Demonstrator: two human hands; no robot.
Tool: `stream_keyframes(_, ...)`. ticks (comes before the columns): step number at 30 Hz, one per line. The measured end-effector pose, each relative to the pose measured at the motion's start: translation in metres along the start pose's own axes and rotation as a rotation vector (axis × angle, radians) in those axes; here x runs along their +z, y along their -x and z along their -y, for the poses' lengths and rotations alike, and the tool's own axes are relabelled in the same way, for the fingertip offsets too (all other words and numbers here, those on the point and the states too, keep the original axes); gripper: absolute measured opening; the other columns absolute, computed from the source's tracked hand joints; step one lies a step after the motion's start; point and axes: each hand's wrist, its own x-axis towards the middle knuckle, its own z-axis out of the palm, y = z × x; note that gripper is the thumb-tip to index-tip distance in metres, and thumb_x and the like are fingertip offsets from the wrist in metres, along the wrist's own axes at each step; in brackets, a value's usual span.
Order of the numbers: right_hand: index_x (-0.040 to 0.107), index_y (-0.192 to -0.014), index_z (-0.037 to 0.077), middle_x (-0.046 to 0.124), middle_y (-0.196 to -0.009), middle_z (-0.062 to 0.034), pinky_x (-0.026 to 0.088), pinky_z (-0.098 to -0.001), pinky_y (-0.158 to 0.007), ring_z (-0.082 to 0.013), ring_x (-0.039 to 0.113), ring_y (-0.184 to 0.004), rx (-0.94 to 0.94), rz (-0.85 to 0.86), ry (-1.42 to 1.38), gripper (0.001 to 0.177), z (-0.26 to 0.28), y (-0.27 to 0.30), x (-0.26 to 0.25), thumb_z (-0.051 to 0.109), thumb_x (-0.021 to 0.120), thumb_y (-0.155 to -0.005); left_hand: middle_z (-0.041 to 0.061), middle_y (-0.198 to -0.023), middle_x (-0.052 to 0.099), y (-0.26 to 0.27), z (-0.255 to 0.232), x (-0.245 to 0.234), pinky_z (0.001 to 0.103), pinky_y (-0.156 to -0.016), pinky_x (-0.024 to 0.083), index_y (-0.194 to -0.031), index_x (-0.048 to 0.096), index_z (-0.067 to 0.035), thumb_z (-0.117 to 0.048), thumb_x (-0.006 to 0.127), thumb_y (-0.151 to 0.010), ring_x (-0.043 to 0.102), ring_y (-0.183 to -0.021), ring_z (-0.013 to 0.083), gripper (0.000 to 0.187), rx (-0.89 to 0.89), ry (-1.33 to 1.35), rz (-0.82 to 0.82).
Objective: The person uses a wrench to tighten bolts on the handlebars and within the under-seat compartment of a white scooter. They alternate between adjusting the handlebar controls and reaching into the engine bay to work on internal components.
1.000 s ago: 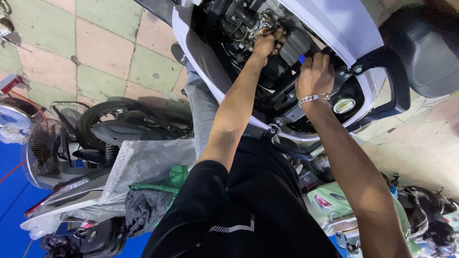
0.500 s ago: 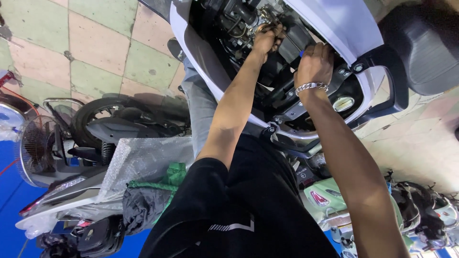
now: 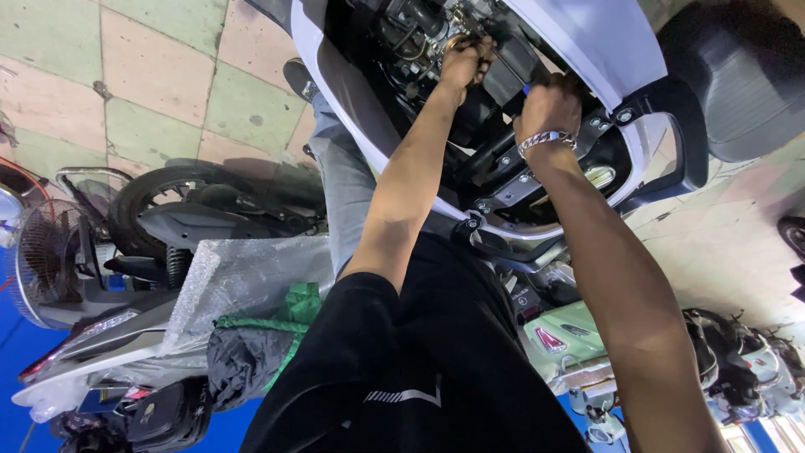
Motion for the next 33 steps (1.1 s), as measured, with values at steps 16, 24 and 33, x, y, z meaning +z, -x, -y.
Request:
stream_keyframes(16, 0.066, -0.111, 0.008, 0.071, -0.109, -0.0144, 0.060, -0.0464, -0.086, -0.0350, 0.068, -0.103, 0.325, 0.180, -0.521, 0.036, -0.013, -0.032, -0.002, 0.026, 0.084, -0.088, 0.014, -0.076, 0.071, -0.007, 0.006, -0.006, 0.026, -0.040, 0.039, -0.094, 0.070, -0.003, -0.016, 0.069, -0.093, 0.056, -0.054, 0.0160, 0.014, 0.042, 0.036, 0.018)
stream_keyframes(24, 0.073, -0.113, 0.001, 0.074, -0.110, -0.0191, 0.061, -0.0501, -0.081, -0.0389, 0.071, -0.100, 0.118, 0.124, -0.369, 0.041, -0.010, -0.025, -0.010, 0.033, 0.085, -0.089, 0.019, -0.076, 0.073, -0.009, 0.015, -0.001, 0.028, -0.034, 0.035, -0.100, 0.060, -0.007, -0.012, 0.070, -0.090, 0.056, -0.049, 0.0181, 0.015, 0.086, 0.038, -0.037)
stream_keyframes(33, 0.073, -0.118, -0.003, 0.069, -0.122, -0.0280, 0.048, -0.0601, -0.104, -0.0492, 0.060, -0.121, -0.010, 0.205, -0.561, 0.052, 0.044, 0.088, -0.081, 0.044, 0.064, -0.096, 0.015, -0.073, 0.067, 0.112, -0.007, -0.030, 0.031, -0.040, 0.049, -0.093, 0.073, 0.004, -0.022, 0.064, -0.089, 0.065, -0.050, 0.0196, 0.028, 0.214, -0.125, 0.037)
